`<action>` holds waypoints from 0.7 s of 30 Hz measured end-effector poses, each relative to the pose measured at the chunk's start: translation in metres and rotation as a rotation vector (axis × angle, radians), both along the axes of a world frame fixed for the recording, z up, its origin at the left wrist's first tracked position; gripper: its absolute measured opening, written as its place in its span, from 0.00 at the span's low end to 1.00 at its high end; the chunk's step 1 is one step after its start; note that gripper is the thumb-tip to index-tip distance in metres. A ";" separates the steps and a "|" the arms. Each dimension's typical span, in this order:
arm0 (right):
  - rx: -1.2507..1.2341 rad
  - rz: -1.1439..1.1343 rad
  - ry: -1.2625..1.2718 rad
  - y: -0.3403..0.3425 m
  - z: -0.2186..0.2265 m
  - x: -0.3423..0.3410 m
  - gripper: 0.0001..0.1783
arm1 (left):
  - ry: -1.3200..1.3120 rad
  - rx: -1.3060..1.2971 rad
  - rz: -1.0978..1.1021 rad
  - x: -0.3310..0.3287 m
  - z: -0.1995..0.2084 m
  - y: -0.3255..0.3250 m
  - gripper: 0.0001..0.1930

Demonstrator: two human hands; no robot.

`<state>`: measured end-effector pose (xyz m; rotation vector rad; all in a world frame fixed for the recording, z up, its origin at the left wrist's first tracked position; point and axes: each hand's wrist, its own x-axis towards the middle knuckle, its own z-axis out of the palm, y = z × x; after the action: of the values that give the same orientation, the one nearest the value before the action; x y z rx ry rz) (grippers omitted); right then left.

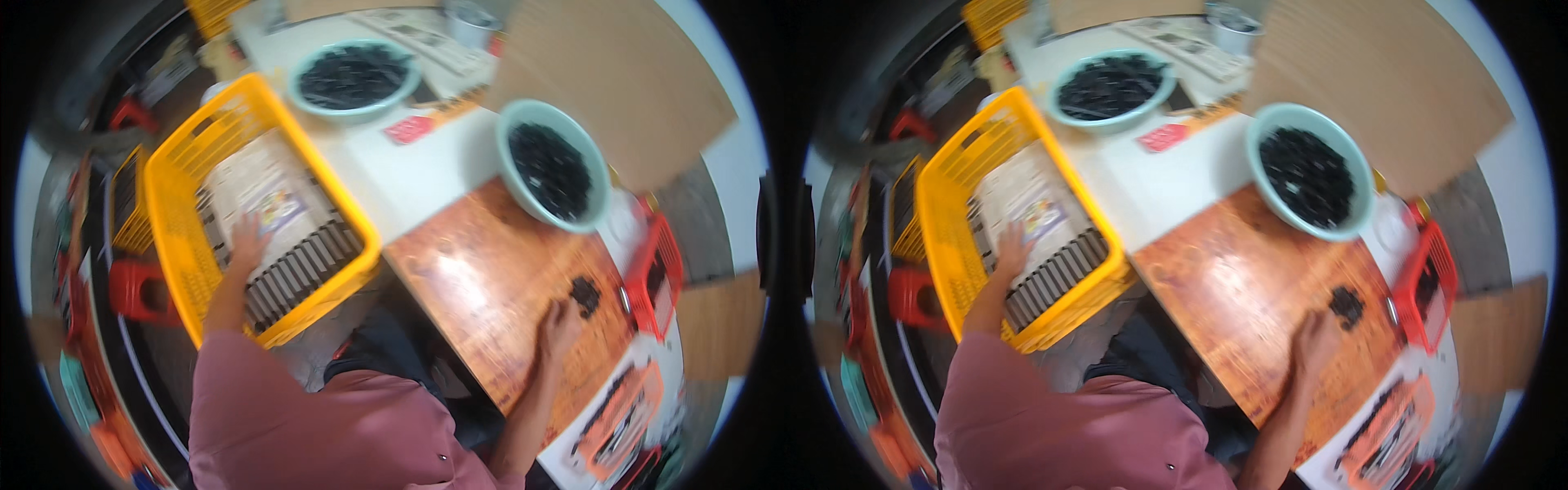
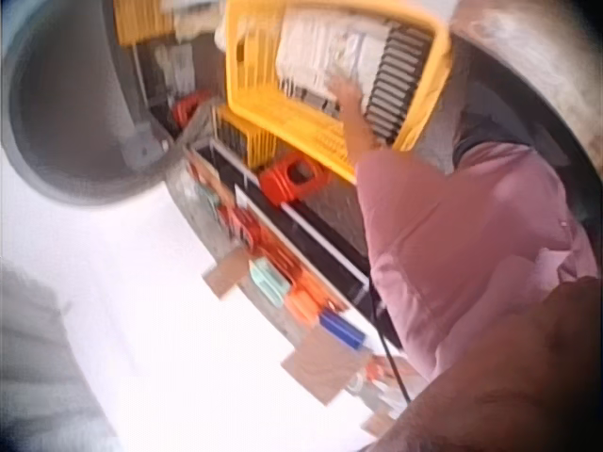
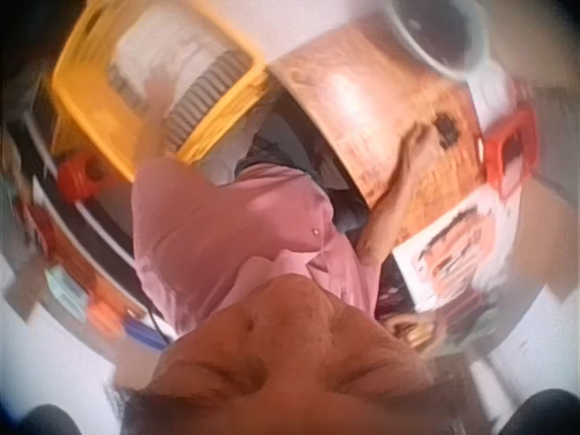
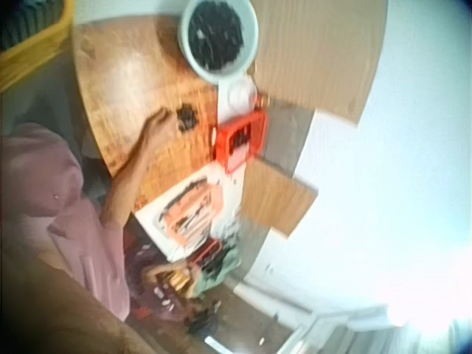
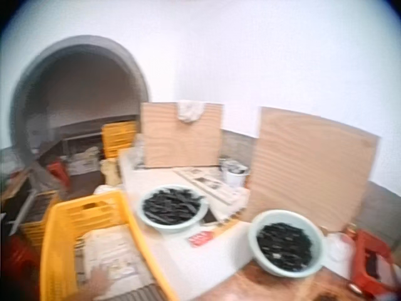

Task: The person repeatedly picks small black cylindrical parts from a bowl and inserts them into a metal tube held in the left hand, then places the filled tube into a yellow basket. This cycle repeats throughout the clip.

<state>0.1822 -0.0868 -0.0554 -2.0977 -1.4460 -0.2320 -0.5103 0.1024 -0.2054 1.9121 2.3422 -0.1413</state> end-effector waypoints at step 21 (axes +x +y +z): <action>0.007 0.000 0.067 -0.011 0.016 -0.003 0.08 | -0.483 1.147 -0.721 0.171 0.269 0.076 0.19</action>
<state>0.1788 -0.0978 -0.0394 -2.0796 -1.4044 -0.1656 -0.3389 0.1784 0.0639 2.6475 1.3235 1.6896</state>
